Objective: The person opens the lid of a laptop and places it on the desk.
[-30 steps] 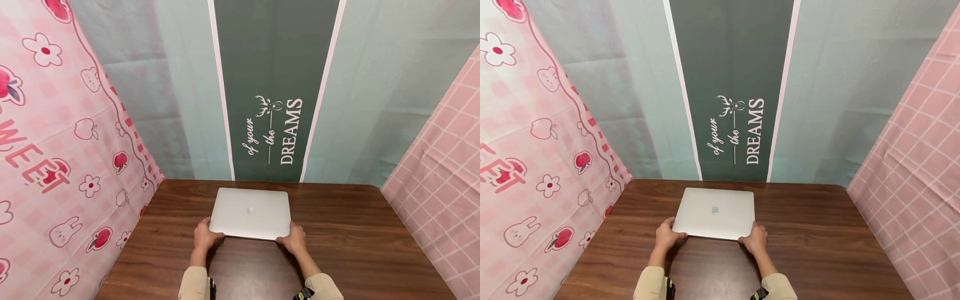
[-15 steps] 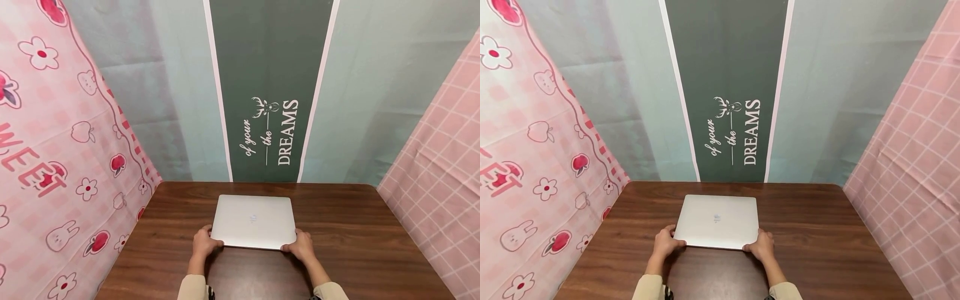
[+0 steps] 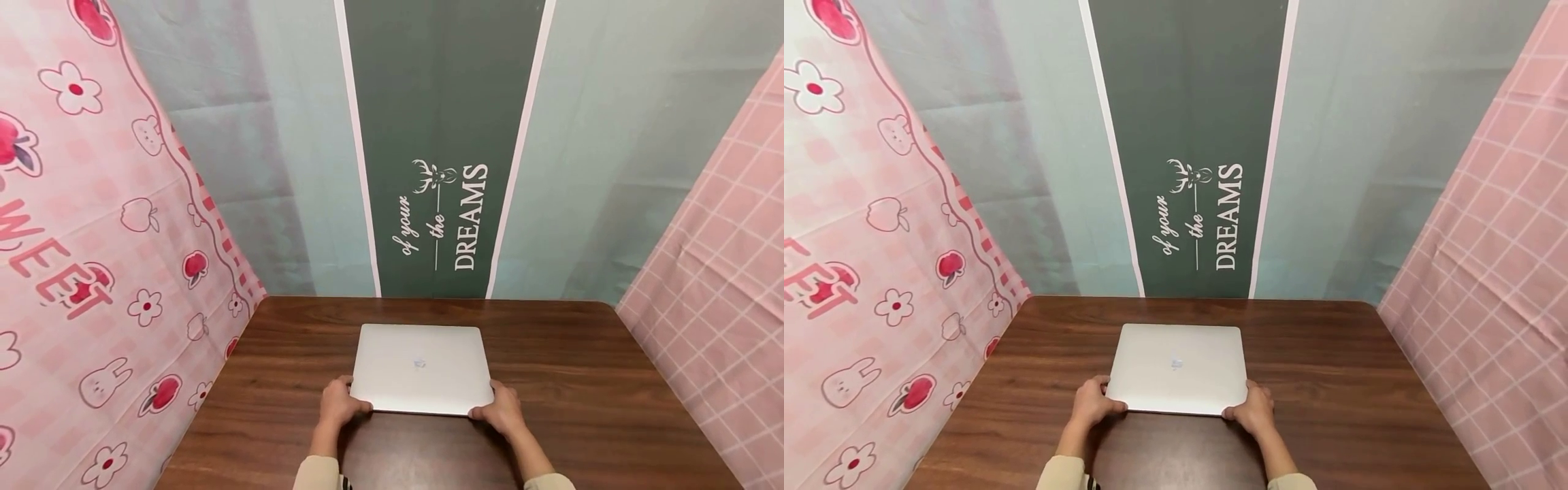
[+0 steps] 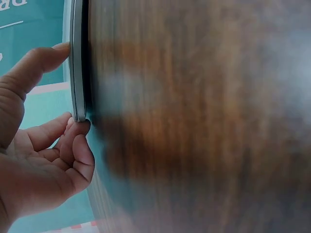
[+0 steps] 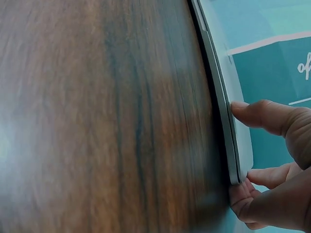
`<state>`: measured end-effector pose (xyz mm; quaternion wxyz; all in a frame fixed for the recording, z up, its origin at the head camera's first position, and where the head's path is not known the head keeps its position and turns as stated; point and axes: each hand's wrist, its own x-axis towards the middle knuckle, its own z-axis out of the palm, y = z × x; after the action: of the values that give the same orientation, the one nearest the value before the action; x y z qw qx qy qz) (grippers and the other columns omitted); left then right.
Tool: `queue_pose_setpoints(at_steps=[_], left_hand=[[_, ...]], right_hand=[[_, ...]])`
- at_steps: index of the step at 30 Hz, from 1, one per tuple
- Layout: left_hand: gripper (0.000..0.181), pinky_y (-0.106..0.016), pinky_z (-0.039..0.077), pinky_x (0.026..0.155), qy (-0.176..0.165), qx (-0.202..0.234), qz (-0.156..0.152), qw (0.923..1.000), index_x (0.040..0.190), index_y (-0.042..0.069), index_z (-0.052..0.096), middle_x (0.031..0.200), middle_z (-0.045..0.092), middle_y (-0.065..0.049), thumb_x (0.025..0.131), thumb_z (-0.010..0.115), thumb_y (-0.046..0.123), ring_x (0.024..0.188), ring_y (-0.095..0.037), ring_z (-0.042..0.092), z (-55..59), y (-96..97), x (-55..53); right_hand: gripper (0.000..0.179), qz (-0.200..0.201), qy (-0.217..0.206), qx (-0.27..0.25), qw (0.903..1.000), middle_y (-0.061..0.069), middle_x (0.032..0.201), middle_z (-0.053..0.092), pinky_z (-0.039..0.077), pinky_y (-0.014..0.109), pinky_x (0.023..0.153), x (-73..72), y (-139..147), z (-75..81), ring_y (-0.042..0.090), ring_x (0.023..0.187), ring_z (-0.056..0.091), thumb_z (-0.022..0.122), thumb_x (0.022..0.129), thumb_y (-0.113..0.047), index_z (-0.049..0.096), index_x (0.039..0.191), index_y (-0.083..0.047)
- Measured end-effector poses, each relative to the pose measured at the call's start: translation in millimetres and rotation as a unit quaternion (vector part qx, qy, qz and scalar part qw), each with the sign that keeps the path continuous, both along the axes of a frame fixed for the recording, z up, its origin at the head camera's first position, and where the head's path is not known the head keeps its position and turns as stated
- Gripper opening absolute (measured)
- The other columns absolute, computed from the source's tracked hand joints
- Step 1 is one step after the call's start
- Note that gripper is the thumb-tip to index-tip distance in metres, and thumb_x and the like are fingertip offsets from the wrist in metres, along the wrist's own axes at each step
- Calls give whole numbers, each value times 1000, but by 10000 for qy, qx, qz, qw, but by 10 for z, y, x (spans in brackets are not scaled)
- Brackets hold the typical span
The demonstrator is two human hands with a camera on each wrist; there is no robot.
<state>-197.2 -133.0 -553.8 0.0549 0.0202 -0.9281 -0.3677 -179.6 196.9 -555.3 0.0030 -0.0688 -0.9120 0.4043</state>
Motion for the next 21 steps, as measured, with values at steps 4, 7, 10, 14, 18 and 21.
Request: queue_pose_setpoints(at_steps=[4, 7, 10, 14, 18, 21], left_hand=[[71, -41, 47, 70, -62, 25, -17, 10000, 105, -6, 62, 79, 63, -10, 45, 89, 21, 75, -27, 58, -16, 26, 36], [72, -41, 47, 70, -45, 39, -56, 10000, 105, -7, 61, 79, 62, -10, 45, 89, 20, 75, -27, 58, -23, 40, 79], [72, -41, 47, 70, -52, 27, -84, 9999, 105, -7, 61, 80, 60, -11, 45, 89, 20, 75, -28, 57, -24, 48, 137], [71, -42, 46, 71, -106, -5, -129, 9999, 104, -7, 61, 81, 58, -11, 44, 89, 19, 77, -28, 56, -20, 76, 194], [71, -44, 47, 73, -92, -67, -190, 9998, 104, -7, 60, 87, 58, -14, 44, 89, 19, 82, -32, 56, -11, 136, 214], [71, -45, 47, 75, -60, -168, -216, 9996, 103, -6, 60, 92, 58, -18, 44, 89, 20, 86, -36, 57, -5, 191, 235]], right_hand=[[87, 55, -82, -96, 9999, 43, 112, 44, 36, 56, 91, 34, 51, 23, 53, 106, 44, 86, 52, -10, 43, 120, 23], [87, 69, -50, -49, 10000, 43, 111, 46, 36, 55, 91, 76, 73, 28, 53, 107, 44, 86, 52, -10, 43, 120, 22], [87, 77, -51, -28, 10000, 42, 109, 46, 36, 55, 91, 132, 86, 14, 52, 106, 45, 86, 51, -10, 43, 120, 22], [87, 25, -101, 19, 9999, 41, 107, 45, 37, 56, 88, 198, 121, -12, 51, 102, 46, 86, 50, -10, 44, 120, 21], [86, -34, -130, 12, 9999, 42, 108, 44, 37, 56, 88, 227, 170, 8, 50, 103, 46, 85, 51, -9, 44, 121, 20], [86, -39, -160, -5, 9999, 42, 110, 44, 37, 56, 89, 249, 208, 41, 51, 105, 45, 84, 51, -10, 43, 121, 21]])
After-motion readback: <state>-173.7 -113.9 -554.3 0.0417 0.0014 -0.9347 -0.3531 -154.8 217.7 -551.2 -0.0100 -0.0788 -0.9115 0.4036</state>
